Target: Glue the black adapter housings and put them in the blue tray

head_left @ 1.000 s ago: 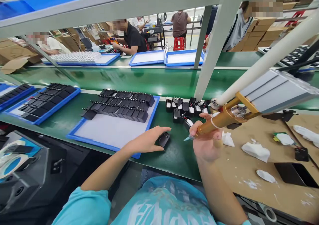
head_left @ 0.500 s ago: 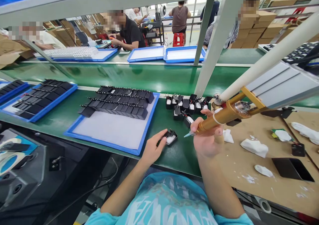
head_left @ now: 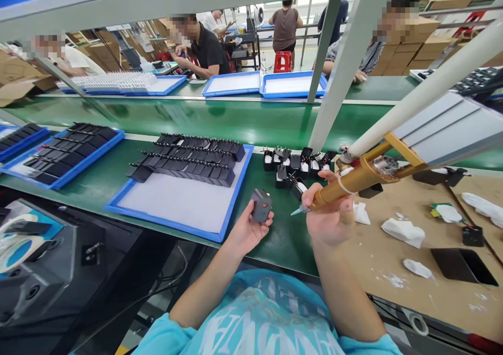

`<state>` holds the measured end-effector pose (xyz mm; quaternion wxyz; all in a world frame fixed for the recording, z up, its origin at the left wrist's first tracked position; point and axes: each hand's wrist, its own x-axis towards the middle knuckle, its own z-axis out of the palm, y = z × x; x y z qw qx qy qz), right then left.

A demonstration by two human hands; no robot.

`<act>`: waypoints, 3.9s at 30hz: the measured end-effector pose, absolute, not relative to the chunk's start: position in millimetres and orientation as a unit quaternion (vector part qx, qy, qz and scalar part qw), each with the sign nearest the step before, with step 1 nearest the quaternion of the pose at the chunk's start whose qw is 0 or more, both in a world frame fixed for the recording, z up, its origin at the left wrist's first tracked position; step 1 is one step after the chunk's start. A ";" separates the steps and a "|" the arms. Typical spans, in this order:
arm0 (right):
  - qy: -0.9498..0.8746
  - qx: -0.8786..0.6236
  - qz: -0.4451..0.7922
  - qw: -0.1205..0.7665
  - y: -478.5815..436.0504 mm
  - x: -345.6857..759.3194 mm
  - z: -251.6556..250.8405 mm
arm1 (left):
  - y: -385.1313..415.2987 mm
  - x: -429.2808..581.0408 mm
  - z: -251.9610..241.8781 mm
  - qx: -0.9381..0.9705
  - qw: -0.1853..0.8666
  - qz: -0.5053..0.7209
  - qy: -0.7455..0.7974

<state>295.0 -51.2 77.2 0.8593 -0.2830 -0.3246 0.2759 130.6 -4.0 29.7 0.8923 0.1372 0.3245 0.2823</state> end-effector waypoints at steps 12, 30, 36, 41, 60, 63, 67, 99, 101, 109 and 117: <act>-0.312 -0.364 0.223 0.849 -49.7 287.1 85.5 | -7.0 121.1 25.9 0.280 0.847 0.270 0.361; -0.326 -0.281 0.332 0.839 -43.3 253.2 90.5 | -12.7 105.1 3.9 0.738 0.424 0.314 0.420; -0.313 -0.279 0.331 0.846 -41.1 254.2 92.5 | -15.5 101.8 16.0 0.765 0.394 0.318 0.398; -0.316 -0.284 0.327 0.844 -42.5 256.4 90.4 | -17.6 100.7 18.3 0.771 0.391 0.316 0.391; -0.325 -0.274 0.330 0.843 -39.9 242.6 97.2 | -17.5 114.9 8.3 0.768 0.372 0.324 0.409; -0.329 -0.269 0.340 0.839 -39.9 239.7 98.6 | -20.3 122.1 10.8 0.766 0.383 0.337 0.393; -0.331 -0.239 0.347 0.844 -41.1 240.2 98.0 | -22.8 127.1 15.4 0.753 0.398 0.369 0.371; -0.334 -0.233 0.349 0.844 -41.8 249.5 90.5 | -15.3 131.7 10.4 0.803 0.332 0.350 0.349; -0.337 -0.232 0.351 0.842 -41.9 249.8 89.7 | -16.5 133.3 15.0 0.802 0.334 0.358 0.341; -0.343 -0.256 0.341 0.837 -41.9 250.2 90.0 | -17.7 135.7 22.1 0.806 0.330 0.371 0.321; -0.343 -0.267 0.333 0.837 -42.8 249.1 91.6 | -16.5 134.7 21.1 0.802 0.334 0.368 0.331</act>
